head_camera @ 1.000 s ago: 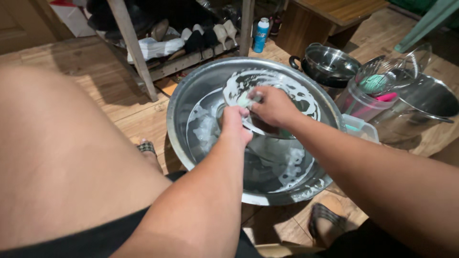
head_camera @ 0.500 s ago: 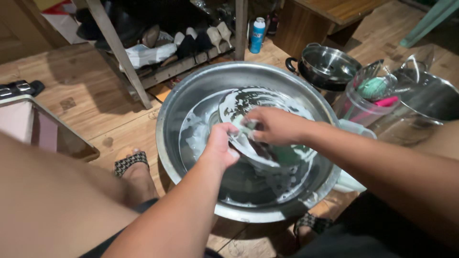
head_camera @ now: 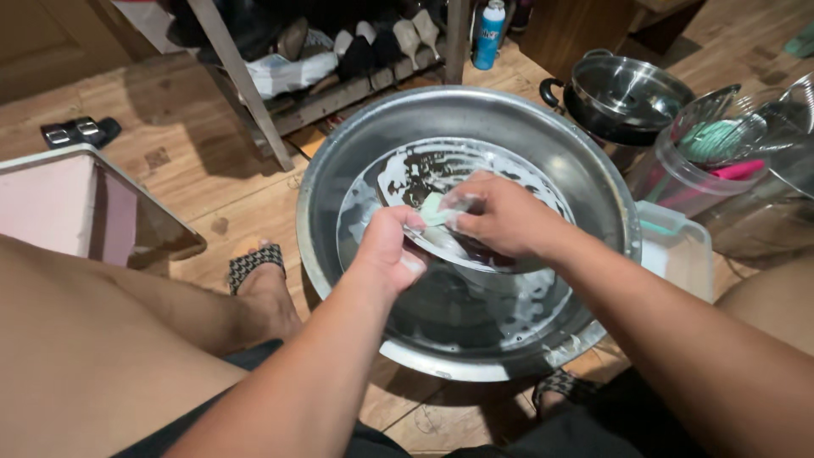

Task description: The person scrubs a metal plate with a soapy sponge in a basin of water, rotating the plate to clean both sides. The plate remains soapy throughout the clip.

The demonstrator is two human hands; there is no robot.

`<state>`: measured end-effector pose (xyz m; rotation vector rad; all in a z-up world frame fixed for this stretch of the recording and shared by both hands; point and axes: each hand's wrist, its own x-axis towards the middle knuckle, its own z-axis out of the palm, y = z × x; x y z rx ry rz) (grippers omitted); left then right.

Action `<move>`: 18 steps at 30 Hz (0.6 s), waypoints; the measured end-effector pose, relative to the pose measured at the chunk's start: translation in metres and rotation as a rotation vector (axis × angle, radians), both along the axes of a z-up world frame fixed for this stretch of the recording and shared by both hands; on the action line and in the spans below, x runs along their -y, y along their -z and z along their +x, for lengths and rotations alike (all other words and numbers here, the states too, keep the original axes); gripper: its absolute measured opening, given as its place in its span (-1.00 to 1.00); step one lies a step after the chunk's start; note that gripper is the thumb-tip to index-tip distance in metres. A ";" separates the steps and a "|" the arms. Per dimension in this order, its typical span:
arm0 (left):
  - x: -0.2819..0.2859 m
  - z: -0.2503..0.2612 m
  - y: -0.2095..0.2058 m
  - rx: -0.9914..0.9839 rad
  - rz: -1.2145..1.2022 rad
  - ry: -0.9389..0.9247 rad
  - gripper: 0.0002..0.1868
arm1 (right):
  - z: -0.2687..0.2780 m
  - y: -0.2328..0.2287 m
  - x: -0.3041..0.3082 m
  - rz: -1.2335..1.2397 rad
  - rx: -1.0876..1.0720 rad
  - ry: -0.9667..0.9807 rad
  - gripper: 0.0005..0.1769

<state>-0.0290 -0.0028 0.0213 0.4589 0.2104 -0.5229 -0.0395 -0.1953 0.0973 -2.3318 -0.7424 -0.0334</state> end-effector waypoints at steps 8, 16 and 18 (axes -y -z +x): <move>0.005 0.002 -0.008 0.049 0.030 0.020 -0.50 | 0.011 -0.009 0.007 -0.087 -0.165 0.509 -0.64; 0.019 -0.004 -0.001 0.061 -0.013 0.123 -0.54 | -0.008 -0.007 -0.001 -0.049 -0.300 0.491 -0.45; 0.025 -0.007 0.000 0.064 -0.023 0.145 -0.55 | -0.016 -0.011 0.002 -0.009 -0.329 0.500 -0.44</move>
